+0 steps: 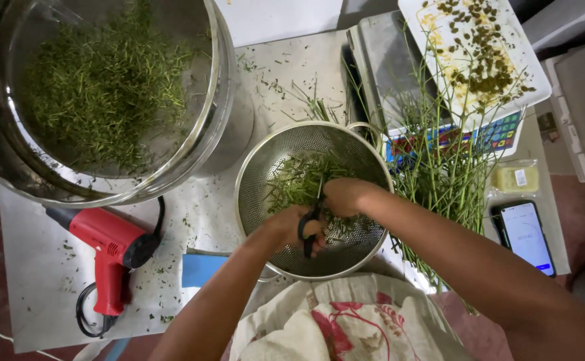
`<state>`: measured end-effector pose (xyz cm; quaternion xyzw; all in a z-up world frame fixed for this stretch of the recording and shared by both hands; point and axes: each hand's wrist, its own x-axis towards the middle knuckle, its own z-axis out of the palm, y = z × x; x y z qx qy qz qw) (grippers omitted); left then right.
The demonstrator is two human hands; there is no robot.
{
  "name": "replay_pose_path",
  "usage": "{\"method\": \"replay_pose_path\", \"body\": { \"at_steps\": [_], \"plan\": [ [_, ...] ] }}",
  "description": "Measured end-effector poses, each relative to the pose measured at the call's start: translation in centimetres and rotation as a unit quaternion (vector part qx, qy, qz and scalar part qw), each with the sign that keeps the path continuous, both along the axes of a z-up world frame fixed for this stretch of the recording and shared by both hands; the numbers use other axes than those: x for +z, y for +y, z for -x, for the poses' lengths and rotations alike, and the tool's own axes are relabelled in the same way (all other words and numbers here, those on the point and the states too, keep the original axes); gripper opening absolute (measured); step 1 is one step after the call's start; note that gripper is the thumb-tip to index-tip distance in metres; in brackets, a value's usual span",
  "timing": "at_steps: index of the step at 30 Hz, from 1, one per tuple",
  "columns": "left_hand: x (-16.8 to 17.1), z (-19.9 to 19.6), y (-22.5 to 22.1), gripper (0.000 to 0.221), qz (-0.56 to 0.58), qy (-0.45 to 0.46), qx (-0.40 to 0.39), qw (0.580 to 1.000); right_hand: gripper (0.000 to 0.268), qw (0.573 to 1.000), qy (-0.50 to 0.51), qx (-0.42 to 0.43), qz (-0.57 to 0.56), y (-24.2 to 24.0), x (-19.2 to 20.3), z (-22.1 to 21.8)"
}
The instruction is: Trimming the leafy parts of green stalks into a metal bowl using scissors
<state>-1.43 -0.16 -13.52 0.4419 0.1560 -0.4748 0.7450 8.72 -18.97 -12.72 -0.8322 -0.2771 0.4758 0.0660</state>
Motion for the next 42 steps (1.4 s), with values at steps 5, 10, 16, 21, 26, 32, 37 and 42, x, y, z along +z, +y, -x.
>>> {"method": "replay_pose_path", "body": {
  "at_steps": [5,10,16,21,26,32,37,42],
  "plan": [
    [1.6,0.1,0.1,0.023,0.027,0.02,0.032,0.999,0.034,0.999,-0.036,0.027,0.017,0.2,0.6,-0.1],
    [5.2,0.6,0.0,0.021,-0.035,-0.01,0.027,0.999,0.036,0.999,-0.034,-0.002,0.009,0.2,2.1,0.6],
    [11.5,1.7,1.6,0.03,-0.005,-0.084,0.015,0.996,0.039,0.977,0.075,-0.183,-0.08,0.1,15.2,2.3],
    [16.1,1.7,2.5,0.056,-0.097,-0.129,0.054,0.985,0.092,0.75,0.386,-0.424,-0.33,-2.9,17.5,7.5],
    [21.3,1.2,0.5,0.056,-0.24,-0.203,-0.02,0.949,0.077,0.694,0.378,-0.467,-0.397,-3.2,16.4,13.2],
    [23.7,-0.5,-2.8,0.06,-0.414,-0.366,-0.231,0.801,0.03,0.702,0.253,-0.51,-0.428,-3.4,13.1,14.7],
    [26.4,-0.4,-2.7,0.049,-0.418,-0.385,-0.21,0.796,0.036,0.64,0.267,-0.56,-0.452,-3.8,16.0,14.3],
    [25.8,0.6,-0.7,0.049,-0.257,-0.304,-0.009,0.917,0.048,0.561,0.241,-0.491,-0.622,-4.7,16.2,13.7]
  ]
}}
